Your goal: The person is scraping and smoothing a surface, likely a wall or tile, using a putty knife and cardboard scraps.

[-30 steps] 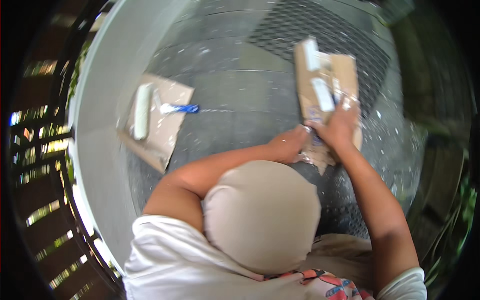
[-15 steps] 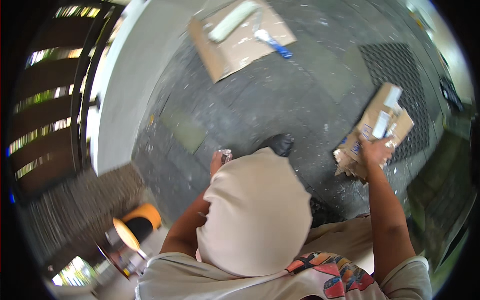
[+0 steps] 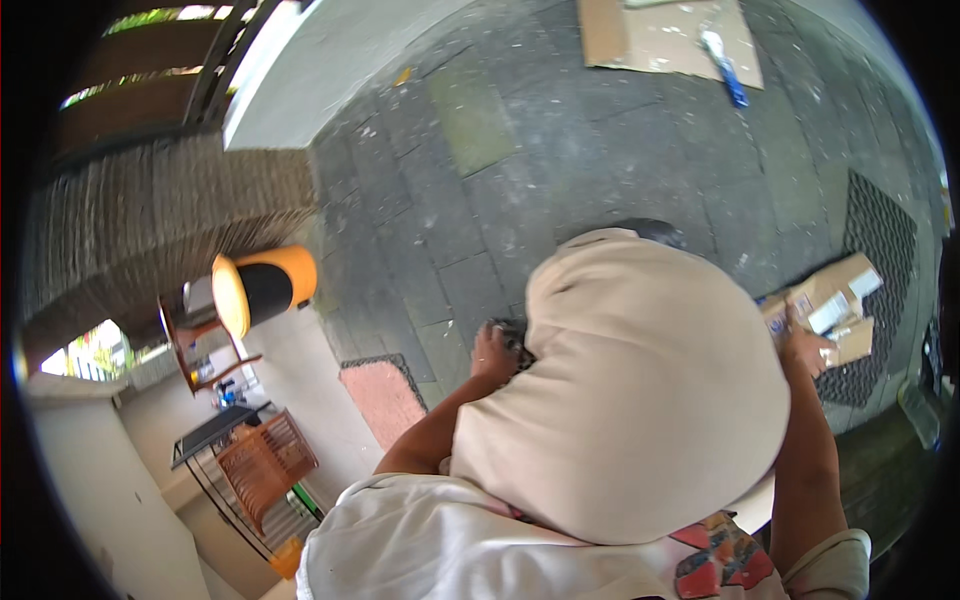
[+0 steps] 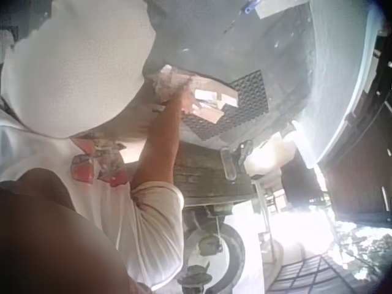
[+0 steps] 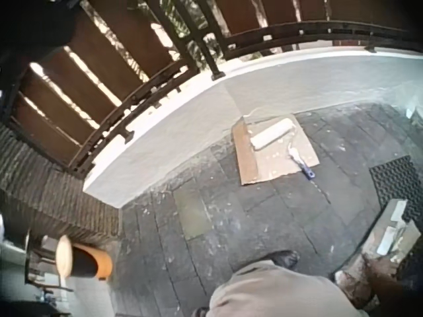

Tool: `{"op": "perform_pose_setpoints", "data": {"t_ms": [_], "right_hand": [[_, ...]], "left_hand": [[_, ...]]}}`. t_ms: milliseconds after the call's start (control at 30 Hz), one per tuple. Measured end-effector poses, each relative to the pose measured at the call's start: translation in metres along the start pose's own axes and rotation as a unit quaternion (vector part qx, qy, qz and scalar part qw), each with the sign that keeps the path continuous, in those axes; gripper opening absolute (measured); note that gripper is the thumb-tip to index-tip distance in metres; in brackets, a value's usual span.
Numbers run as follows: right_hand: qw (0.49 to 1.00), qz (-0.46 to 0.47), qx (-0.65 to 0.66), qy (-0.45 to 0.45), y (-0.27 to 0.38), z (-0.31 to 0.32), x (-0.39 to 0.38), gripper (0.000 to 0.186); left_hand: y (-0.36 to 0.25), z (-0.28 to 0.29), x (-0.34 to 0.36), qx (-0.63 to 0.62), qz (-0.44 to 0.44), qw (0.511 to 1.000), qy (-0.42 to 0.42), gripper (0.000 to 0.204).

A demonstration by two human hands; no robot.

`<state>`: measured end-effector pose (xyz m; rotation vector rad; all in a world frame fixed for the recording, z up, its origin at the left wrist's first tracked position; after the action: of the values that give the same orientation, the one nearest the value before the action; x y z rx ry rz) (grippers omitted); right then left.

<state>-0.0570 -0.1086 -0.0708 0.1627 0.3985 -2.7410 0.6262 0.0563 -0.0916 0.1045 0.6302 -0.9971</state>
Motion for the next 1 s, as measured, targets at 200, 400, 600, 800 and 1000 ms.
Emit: {"op": "perform_pose_setpoints", "data": {"t_ms": [200, 400, 600, 800, 1000], "right_hand": [[0.997, -0.003, 0.053, 0.058, 0.016, 0.004, -0.014, 0.157], [0.990, -0.042, 0.098, 0.093, 0.009, -0.008, 0.002, 0.132], [0.937, -0.103, 0.317, 0.104, 0.023, -0.032, 0.001, 0.067], [0.929, -0.198, 0.311, -0.029, -0.011, -0.010, 0.005, 0.060], [0.911, -0.256, 0.322, -0.041, 0.012, -0.047, 0.038, 0.040]], "left_hand": [[-0.127, 0.114, 0.073, 0.000, -0.139, 0.984, -0.107, 0.049], [-0.439, 0.163, 0.160, -0.058, -0.400, 0.909, -0.106, 0.031], [-0.729, 0.062, 0.084, 0.151, -0.762, 0.617, 0.124, 0.053], [-0.720, -0.119, -0.154, 0.430, -0.890, 0.035, 0.146, 0.116], [-0.694, -0.221, -0.148, 0.313, -0.924, -0.161, 0.146, 0.129]]}}
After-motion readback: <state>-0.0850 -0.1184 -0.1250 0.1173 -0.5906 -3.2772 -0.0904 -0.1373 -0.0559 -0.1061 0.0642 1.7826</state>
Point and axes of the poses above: each hand's wrist, its own x-axis towards the middle knuckle, its own z-axis out of the back of the hand, y = z × x, the point moved 10 cm from there along x, towards the middle knuckle, and after that the axes turned 5 degrees about -y, right-handed, at the moved point
